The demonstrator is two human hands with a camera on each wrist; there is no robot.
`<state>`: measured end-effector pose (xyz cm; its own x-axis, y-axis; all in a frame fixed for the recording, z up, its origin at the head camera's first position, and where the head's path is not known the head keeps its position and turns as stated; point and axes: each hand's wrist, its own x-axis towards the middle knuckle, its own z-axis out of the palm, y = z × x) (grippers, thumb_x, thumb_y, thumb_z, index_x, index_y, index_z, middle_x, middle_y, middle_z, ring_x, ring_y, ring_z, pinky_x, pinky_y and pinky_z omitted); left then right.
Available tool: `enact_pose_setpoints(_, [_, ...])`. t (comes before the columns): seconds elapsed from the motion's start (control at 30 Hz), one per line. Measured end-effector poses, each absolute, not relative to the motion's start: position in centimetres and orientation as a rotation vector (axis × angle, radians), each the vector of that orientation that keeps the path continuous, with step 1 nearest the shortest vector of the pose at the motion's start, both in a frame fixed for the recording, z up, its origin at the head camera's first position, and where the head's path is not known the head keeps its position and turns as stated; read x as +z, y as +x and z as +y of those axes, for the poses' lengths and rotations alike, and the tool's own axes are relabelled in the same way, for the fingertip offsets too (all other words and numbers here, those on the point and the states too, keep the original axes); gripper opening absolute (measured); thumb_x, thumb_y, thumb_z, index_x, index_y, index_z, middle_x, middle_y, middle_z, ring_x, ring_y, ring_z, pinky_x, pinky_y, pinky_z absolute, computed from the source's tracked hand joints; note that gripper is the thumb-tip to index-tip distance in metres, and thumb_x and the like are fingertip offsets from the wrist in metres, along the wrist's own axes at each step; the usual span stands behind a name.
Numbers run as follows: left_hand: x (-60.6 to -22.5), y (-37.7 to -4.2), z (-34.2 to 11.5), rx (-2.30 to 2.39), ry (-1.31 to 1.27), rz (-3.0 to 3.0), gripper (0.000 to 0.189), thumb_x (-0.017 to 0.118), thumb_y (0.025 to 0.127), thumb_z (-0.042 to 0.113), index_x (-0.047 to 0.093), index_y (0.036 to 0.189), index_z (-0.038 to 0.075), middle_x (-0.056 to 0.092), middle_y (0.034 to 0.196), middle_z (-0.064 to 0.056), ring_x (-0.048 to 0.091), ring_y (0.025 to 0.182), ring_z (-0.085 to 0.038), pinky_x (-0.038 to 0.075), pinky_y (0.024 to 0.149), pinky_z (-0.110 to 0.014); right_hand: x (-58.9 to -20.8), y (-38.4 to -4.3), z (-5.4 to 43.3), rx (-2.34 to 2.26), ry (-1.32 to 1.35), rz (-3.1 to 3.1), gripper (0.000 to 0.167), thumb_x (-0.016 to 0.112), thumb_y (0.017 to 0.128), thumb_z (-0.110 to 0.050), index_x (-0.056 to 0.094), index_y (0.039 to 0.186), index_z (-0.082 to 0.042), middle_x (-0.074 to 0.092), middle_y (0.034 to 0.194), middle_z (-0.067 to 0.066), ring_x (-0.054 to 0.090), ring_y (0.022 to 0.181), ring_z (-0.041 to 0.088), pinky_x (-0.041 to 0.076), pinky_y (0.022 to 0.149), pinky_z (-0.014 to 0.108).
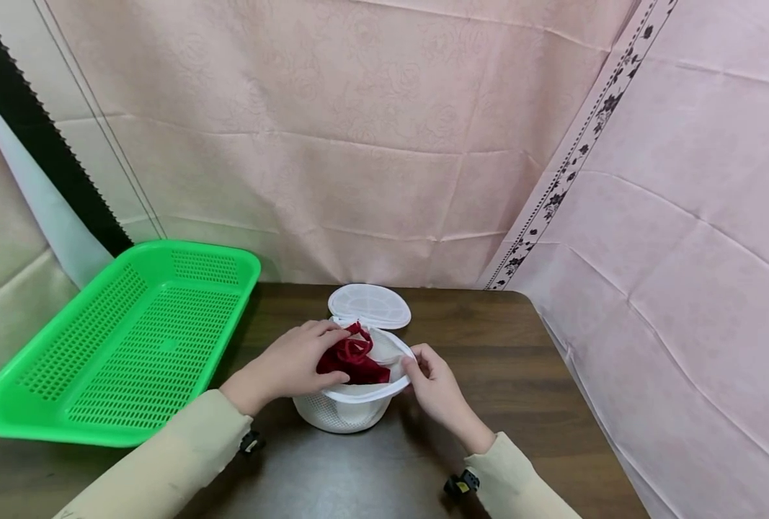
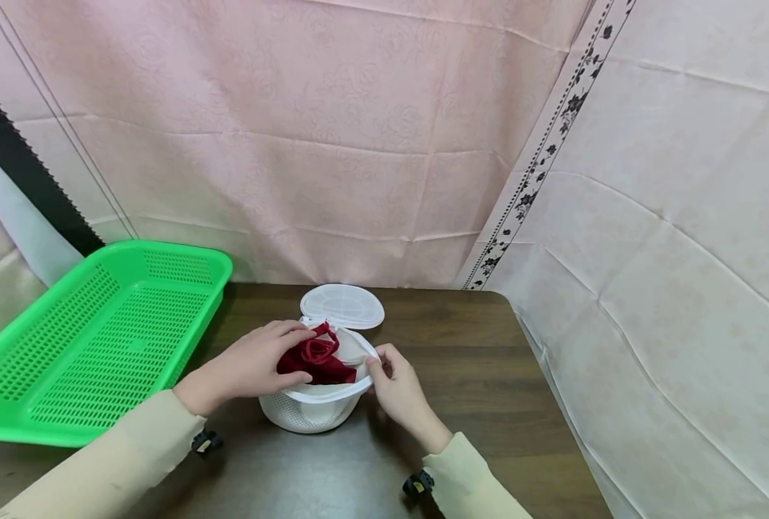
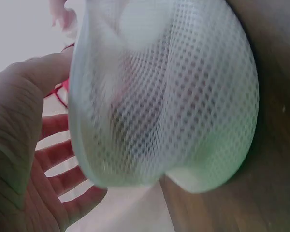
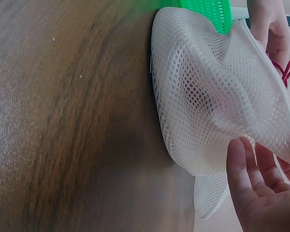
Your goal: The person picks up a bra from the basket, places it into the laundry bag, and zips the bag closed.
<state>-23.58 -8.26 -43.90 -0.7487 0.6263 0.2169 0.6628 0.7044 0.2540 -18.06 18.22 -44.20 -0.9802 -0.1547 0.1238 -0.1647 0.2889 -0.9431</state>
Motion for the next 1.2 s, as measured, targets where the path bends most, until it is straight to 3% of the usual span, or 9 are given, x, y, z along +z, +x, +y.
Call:
enact_pose_setpoints(0.13, [-43.6, -23.7, -9.2, -0.547, -0.964, -2.827, 0.078, 0.066, 0.079, 0.064, 0.054, 0.137, 0.014, 0.051, 0.135, -0.007, 0.047, 0.122, -0.028, 0.041, 0.099, -0.049, -44.1, -18.0, 18.2, 1.861, 0.310, -2.512, 0.015, 0.053, 0.099, -0.005, 0.056, 0.103, 0.009, 0.062, 0.082, 0.020, 0.063, 0.068, 0.026, 0.054, 0.060, 0.029])
enact_pose_setpoints(0.27, [-43.8, -23.8, -9.9, -0.660, -0.845, -2.872, 0.084, 0.050, 0.082, 0.076, 0.053, 0.137, 0.013, 0.051, 0.134, -0.005, 0.051, 0.119, -0.027, 0.043, 0.096, -0.048, -44.0, -18.0, 18.2, 1.878, 0.313, -2.510, 0.015, 0.053, 0.099, -0.005, 0.056, 0.103, 0.009, 0.062, 0.083, 0.022, 0.061, 0.075, 0.046, 0.055, 0.059, 0.029])
enact_pose_setpoints(0.33, [-44.0, -23.8, -10.1, -0.718, -0.793, -2.881, 0.085, 0.045, 0.082, 0.078, 0.053, 0.136, 0.014, 0.051, 0.131, -0.003, 0.055, 0.115, -0.026, 0.045, 0.094, -0.047, -44.0, -18.0, 18.2, 1.877, 0.313, -2.512, 0.014, 0.053, 0.099, -0.005, 0.057, 0.103, 0.008, 0.062, 0.083, 0.022, 0.060, 0.076, 0.048, 0.055, 0.059, 0.029])
enact_pose_setpoints(0.6, [-44.9, -23.9, -10.4, -0.874, -0.666, -2.928, 0.084, 0.044, 0.084, 0.077, 0.048, 0.141, 0.015, 0.050, 0.135, -0.006, 0.055, 0.116, -0.028, 0.043, 0.096, -0.050, -44.1, -18.0, 18.1, 1.845, 0.322, -2.515, 0.015, 0.052, 0.099, -0.004, 0.056, 0.103, 0.010, 0.062, 0.081, 0.019, 0.061, 0.064, 0.016, 0.055, 0.059, 0.030])
enact_pose_setpoints(0.7, [-45.2, -24.1, -10.4, -0.923, -0.611, -2.927, 0.077, 0.044, 0.090, 0.069, 0.046, 0.142, 0.012, 0.051, 0.135, -0.010, 0.053, 0.119, -0.031, 0.041, 0.098, -0.052, -44.2, -18.0, 18.1, 1.848, 0.322, -2.507, 0.015, 0.052, 0.099, -0.005, 0.056, 0.103, 0.009, 0.062, 0.082, 0.022, 0.062, 0.065, 0.018, 0.055, 0.059, 0.031])
enact_pose_setpoints(0.83, [-45.5, -24.3, -10.3, -0.973, -0.538, -2.916, 0.060, 0.049, 0.098, 0.048, 0.049, 0.139, 0.004, 0.054, 0.133, -0.016, 0.052, 0.121, -0.033, 0.039, 0.100, -0.052, -44.3, -18.1, 18.1, 1.864, 0.317, -2.498, 0.014, 0.052, 0.099, -0.005, 0.057, 0.102, 0.008, 0.062, 0.085, 0.025, 0.062, 0.070, 0.036, 0.055, 0.059, 0.031])
enact_pose_setpoints(0.93, [-45.8, -24.4, -10.2, -1.005, -0.474, -2.930, 0.054, 0.051, 0.099, 0.040, 0.049, 0.137, 0.001, 0.056, 0.132, -0.018, 0.054, 0.118, -0.033, 0.041, 0.098, -0.052, -44.4, -18.2, 18.1, 1.859, 0.328, -2.492, 0.014, 0.052, 0.099, -0.005, 0.057, 0.102, 0.008, 0.062, 0.084, 0.025, 0.061, 0.072, 0.042, 0.055, 0.058, 0.031])
enact_pose_setpoints(1.07, [-46.0, -24.5, -10.1, -1.058, -0.402, -2.955, 0.052, 0.052, 0.098, 0.040, 0.050, 0.135, 0.003, 0.059, 0.128, -0.016, 0.057, 0.112, -0.031, 0.044, 0.094, -0.052, -44.5, -18.3, 18.0, 1.855, 0.347, -2.483, 0.015, 0.052, 0.099, -0.005, 0.057, 0.102, 0.009, 0.062, 0.085, 0.027, 0.063, 0.068, 0.033, 0.055, 0.058, 0.032])
enact_pose_setpoints(1.2, [-45.9, -24.5, -10.2, -1.065, -0.383, -2.954, 0.049, 0.053, 0.098, 0.038, 0.054, 0.131, 0.002, 0.064, 0.109, -0.011, 0.059, 0.096, -0.026, 0.049, 0.087, -0.048, -44.4, -18.3, 17.8, 1.874, 0.346, -2.480, 0.016, 0.051, 0.100, -0.005, 0.056, 0.102, 0.010, 0.061, 0.086, 0.030, 0.063, 0.067, 0.023, 0.055, 0.059, 0.032])
